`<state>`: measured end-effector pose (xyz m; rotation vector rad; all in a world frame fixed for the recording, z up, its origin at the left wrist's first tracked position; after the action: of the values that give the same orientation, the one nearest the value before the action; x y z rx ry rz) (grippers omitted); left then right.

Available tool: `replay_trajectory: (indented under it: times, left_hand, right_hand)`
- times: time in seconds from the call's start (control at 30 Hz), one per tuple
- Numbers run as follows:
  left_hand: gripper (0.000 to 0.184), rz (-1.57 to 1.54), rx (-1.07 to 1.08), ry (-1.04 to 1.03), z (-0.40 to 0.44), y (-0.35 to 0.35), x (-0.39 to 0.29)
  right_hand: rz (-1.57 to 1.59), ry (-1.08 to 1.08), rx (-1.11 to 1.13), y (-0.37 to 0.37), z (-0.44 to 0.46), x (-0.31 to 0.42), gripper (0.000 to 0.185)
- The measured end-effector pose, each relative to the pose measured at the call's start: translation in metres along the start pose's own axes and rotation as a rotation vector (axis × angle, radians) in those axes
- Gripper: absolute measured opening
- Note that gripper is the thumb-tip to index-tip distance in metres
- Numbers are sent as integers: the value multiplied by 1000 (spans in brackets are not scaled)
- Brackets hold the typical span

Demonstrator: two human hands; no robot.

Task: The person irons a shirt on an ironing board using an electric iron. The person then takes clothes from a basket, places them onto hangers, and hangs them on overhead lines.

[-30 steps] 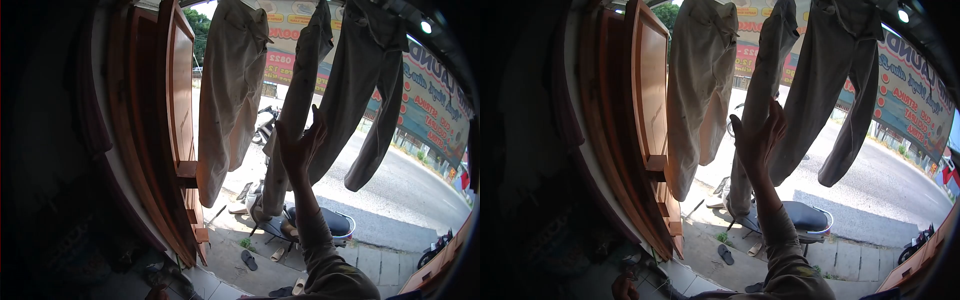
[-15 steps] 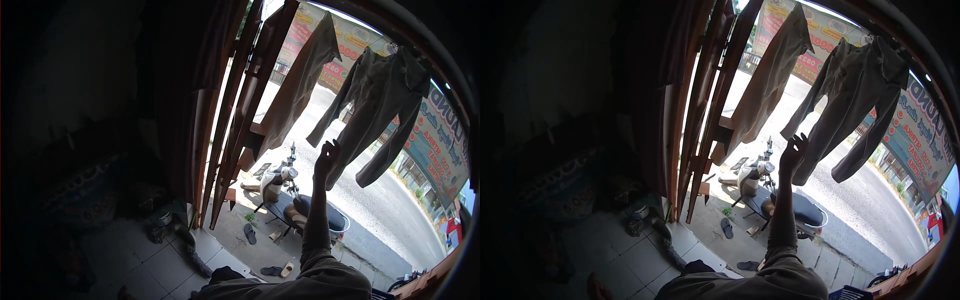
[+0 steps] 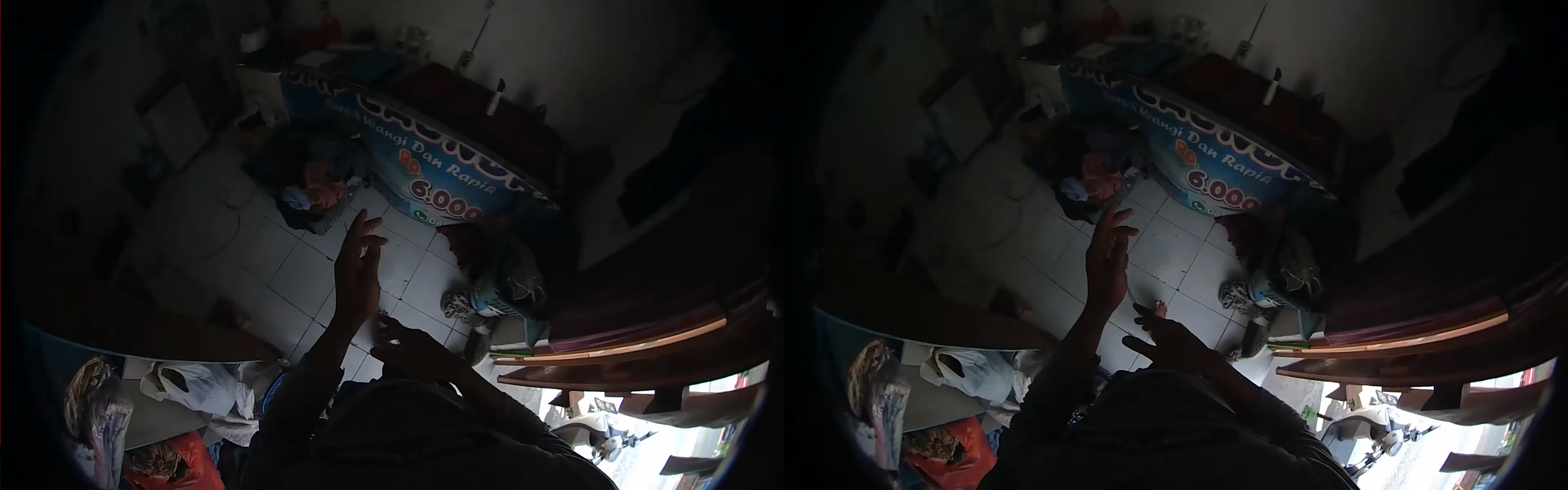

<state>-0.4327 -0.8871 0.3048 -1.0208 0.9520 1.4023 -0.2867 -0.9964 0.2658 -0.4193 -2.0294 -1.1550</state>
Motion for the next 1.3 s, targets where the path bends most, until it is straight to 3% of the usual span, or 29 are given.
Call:
replay_trajectory:
  times: [0.03, 0.07, 0.17, 0.23, 0.3, 0.37, 0.6, 0.63, 0.67, 0.77, 0.8, 0.83, 0.87, 0.9, 0.97, 1.0, 1.07, 1.1, 1.13, 1.23, 1.3]
  left_hand:
    - [56, 48, -6, -22, 21, 9, 10]
    - [56, 100, -9, -52, 38, 15, 15]
    - [56, 70, -122, 5, 96, 44, 49]
    - [56, 40, -157, 40, 134, 61, 76]
    - [56, -111, -213, 267, 160, 73, 102]
    - [56, -157, -248, 352, 188, 81, 121]
    - [71, -18, 75, 415, 194, 81, 201]
    - [72, -73, 61, 413, 193, 80, 199]
    - [79, 154, 99, 382, 195, 91, 196]
    - [78, 119, 246, 552, 190, 125, 202]
    - [76, 96, 180, 459, 178, 129, 217]
    - [75, -41, 103, 533, 167, 139, 209]
    - [74, -61, 23, 588, 145, 151, 224]
    - [65, -48, -102, 585, 121, 159, 242]
    - [48, 143, -439, 566, 43, 165, 290]
    - [40, 454, -568, 484, -6, 162, 314]
    - [27, 643, -906, 647, -112, 145, 351]
    - [37, 117, -1318, 890, -173, 133, 377]
    - [39, 18, -1477, 986, -215, 122, 375]
    - [40, 195, -1574, 1278, -344, 99, 400]
    - [39, 220, -1623, 1332, -403, 100, 411]
  right_hand:
    - [57, 70, -4, -7, 31, -8, 54]
    - [-19, 302, -118, -14, 54, -30, 39]
    - [-77, 341, -60, 17, 131, -35, 34]
    - [65, 385, -83, 54, 169, -23, 30]
    - [27, 41, 122, 86, 203, -19, 29]
    - [37, 86, 148, 108, 245, -28, 29]
    - [-99, 224, 381, 104, 403, -54, 26]
    - [-120, 399, 311, 93, 431, -70, 24]
    - [-122, 564, 257, 88, 447, -78, 22]
    - [-288, 408, 339, 79, 479, -43, 15]
    - [-396, 352, 346, 69, 491, -48, 17]
    - [-509, 293, 349, 58, 502, -59, 19]
    - [-478, 434, 326, 45, 516, -84, 23]
    - [-428, 428, 350, 36, 523, -98, 26]
    - [-472, 370, 397, 14, 533, -130, 28]
    - [-495, 397, 454, 1, 536, -146, 28]
    - [-648, 390, 601, -17, 536, -188, 27]
    - [-673, 409, 642, -22, 532, -200, 27]
    - [-735, 423, 730, -28, 529, -211, 28]
    - [-882, 424, 863, -45, 522, -226, 28]
    - [-1014, 905, 995, -48, 513, -254, 29]
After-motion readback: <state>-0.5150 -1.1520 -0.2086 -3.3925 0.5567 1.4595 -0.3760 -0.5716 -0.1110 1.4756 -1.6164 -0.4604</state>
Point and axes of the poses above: each hand's wrist, its own z-axis towards the middle knuckle, its own y-axis out of the back of the hand, x = y × z, the point moved 4 cm from there along z, towards the middle knuckle
